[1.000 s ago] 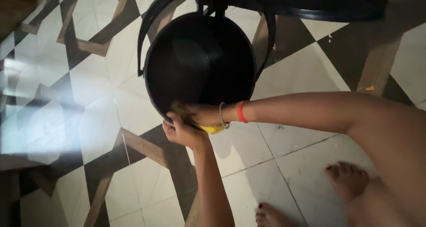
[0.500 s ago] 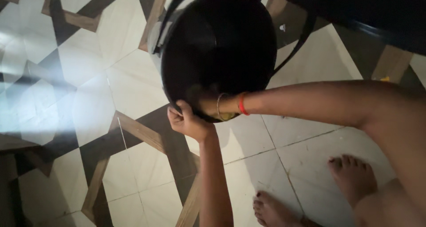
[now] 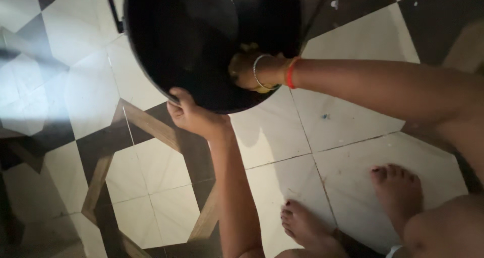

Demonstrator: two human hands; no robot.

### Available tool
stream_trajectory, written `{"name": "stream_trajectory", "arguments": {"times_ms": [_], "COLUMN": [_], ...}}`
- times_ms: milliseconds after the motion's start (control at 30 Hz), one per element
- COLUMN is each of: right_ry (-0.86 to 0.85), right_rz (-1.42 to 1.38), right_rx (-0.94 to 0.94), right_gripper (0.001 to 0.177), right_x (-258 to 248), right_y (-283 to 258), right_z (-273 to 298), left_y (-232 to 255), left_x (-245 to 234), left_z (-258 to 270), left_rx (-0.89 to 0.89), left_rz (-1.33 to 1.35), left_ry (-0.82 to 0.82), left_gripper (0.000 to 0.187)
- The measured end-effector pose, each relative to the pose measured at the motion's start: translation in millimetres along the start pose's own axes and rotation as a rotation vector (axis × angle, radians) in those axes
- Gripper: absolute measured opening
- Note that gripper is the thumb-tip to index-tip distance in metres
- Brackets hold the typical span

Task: The person uses a yellow cloth to wipe the interior and exterior of a black pedal-operated trash bin. They clean the inside walls and bottom, then rotate the bin to wipe the outside surfaces and lid.

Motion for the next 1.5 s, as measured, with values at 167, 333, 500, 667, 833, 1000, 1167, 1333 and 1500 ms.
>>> {"name": "stream_trajectory", "arguments": {"times_ms": [167,333,500,667,833,1000,1167,1333,1500], "right_ry": [-0.006,0.181,0.025,-0.067,-0.072,0.044,0.13,0.058,0.047], "right_rz": [0.054,-0.596,-1.121,-0.394,-0.184,-0.362,-1.164,-0.497,-0.203], "right_rx": [-0.063,-0.461,-0.458,-0.151,0.016,-0.055,-0.488,-0.56,0.116], "right_gripper": [0.025,0.024,0.031,0.04,0.041,0.038,0.032,0.05,0.039], "right_x": [37.3,33.7,18.7,7.0,21.0,37.8,20.1,7.0,24.5], "right_y": [-12.3,-50.8,-61.3,-40.0,-5.8,-24.8,-67.1,-49.3,60.4], "right_z": [-36.7,-46.8,-13.8,-0.7,-14.2,-43.7,-27.3,1.9,-16.4], "left_y": [-6.4,-14.5,-16.8,-8.6,0.4,-2.7,-9.6,-5.5,-5.8], "left_x": [-4.1,-2.1,-4.7,-6.1,-1.7,2.4,1.4,0.0,-2.6], "left_z": [10.3,18.2,13.1,7.5,7.7,6.4,-2.5,-8.5,-6.5], "left_rx": [0.008,0.06,0.052,-0.037,-0.047,0.049,-0.01,-0.014,0.004], "left_rz": [-0.151,-0.154,-0.161,0.055,-0.004,-0.016,-0.107,-0.117,-0.079], "left_ry": [0.054,-0.043,0.003,0.01,-0.007,-0.112,-0.101,-0.077,-0.049], "left_gripper": [0.026,0.042,0.037,0.016,0.029,0.026,0.025,0.03,0.037]}}
Point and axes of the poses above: each hand's wrist, its own z-axis away from the middle knuckle, its own x-axis out of the palm, y = z × x, the point moved 9 cm from there along -z, towards the middle knuckle, and after that the axes turned 8 degrees about -y, right-handed, at the moved point
